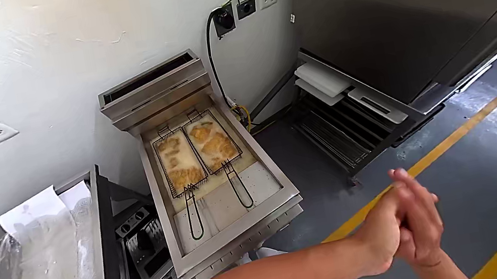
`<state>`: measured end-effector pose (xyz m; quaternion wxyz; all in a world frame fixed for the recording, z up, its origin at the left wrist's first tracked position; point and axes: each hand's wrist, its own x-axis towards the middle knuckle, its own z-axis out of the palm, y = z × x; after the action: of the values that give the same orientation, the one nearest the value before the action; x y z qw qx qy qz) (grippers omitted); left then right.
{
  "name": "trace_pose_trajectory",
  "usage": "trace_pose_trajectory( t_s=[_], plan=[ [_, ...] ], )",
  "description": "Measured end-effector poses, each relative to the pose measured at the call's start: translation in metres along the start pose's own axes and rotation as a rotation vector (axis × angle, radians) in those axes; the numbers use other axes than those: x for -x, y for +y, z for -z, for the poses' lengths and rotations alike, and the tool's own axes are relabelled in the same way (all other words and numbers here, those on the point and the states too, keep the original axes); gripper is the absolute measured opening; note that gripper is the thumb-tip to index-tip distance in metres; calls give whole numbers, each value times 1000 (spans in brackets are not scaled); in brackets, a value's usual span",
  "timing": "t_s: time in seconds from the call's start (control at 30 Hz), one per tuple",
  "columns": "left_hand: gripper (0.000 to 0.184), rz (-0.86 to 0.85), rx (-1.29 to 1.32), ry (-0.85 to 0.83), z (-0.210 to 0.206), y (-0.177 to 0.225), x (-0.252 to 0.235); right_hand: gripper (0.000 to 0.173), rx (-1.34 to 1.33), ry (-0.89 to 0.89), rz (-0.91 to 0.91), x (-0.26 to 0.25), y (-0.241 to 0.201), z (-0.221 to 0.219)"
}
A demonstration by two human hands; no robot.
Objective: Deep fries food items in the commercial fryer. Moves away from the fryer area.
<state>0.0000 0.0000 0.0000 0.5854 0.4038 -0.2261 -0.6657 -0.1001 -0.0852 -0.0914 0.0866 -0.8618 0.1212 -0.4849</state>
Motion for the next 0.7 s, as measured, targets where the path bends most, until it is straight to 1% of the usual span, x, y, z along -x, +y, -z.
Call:
trace_pose_trajectory(
  t_s=[0.03, 0.07, 0.1, 0.17, 0.2, 0.23, 0.27, 0.33, 0.4, 0.47, 0.5, 0.57, 0.63, 0.7],
  plan=[
    [55, -43, -54, -96, 6, 1, 5, 67, -33, 6, -105, 4, 15, 2],
    [52, -80, -108, -162, 13, 3, 8, 70, -70, -25, -238, 11, 31, 4],
    [50, -111, -165, -205, 21, 6, 14, 70, -104, -101, -399, 19, 47, 5],
    [44, -150, -226, -200, 46, 11, 33, 46, -183, -284, -720, 30, 69, 0],
    [43, -179, -267, -147, 62, 13, 47, 38, -235, -358, -817, 35, 71, -7],
    [42, -227, -350, -45, 82, 13, 61, 35, -311, -409, -883, 38, 67, -16],
    [41, -286, -457, 104, 107, 12, 75, 32, -413, -452, -923, 39, 59, -27],
    [38, -342, -607, 479, 160, 7, 106, 29, -641, -563, -962, 37, 31, -54],
    [38, -328, -633, 840, 212, 8, 140, 30, -818, -713, -957, 29, 3, -86],
    [42, -292, -633, 1099, 255, 9, 174, 36, -915, -869, -956, 16, -21, -120],
    [45, -255, -620, 1182, 273, 8, 188, 40, -942, -939, -973, 9, -31, -135],
    [48, -174, -540, 1260, 301, 3, 205, 50, -982, -1022, -1068, -4, -48, -166],
    [49, -111, -370, 1254, 320, -3, 209, 57, -1038, -1013, -1223, -13, -61, -194],
    [49, -57, -163, 1206, 332, -9, 202, 55, -1116, -959, -1412, -24, -73, -219]
  ],
)
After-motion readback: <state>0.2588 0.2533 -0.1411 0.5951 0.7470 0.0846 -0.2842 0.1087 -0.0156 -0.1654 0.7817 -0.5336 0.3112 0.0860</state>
